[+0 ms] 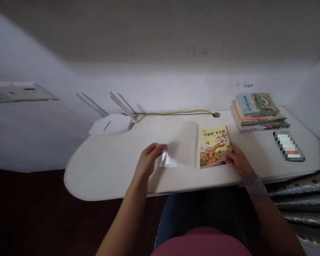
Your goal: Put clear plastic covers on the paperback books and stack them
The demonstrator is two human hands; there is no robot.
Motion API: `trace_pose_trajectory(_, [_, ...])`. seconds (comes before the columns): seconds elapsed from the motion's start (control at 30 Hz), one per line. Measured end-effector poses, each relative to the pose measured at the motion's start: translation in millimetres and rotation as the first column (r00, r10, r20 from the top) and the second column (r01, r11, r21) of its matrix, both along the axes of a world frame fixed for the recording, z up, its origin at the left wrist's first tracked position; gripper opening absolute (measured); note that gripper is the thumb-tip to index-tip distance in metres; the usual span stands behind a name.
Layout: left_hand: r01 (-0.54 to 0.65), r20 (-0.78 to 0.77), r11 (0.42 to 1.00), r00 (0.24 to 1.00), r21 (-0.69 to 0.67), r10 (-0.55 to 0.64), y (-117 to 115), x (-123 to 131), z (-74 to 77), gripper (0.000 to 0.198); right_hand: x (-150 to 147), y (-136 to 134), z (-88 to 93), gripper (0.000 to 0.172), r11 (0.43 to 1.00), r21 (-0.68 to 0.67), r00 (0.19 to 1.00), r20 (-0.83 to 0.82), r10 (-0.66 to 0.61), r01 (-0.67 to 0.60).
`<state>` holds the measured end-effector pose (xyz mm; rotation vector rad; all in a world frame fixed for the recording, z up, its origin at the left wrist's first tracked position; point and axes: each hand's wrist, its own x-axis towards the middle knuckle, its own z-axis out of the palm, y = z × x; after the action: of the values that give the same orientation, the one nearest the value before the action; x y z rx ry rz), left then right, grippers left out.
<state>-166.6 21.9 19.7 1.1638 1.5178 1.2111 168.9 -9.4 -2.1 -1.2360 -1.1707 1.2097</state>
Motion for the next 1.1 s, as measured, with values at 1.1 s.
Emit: trace_pose_trajectory(1.1, [0.545, -0.912, 0.837, 0.364, 0.044, -0.188, -28.6, 80.2, -43.7, 0.066, -76.4, 48.0, 36.9, 0.045, 0.79, 0.435, 0.563, 0.814, -0.141, -0.431])
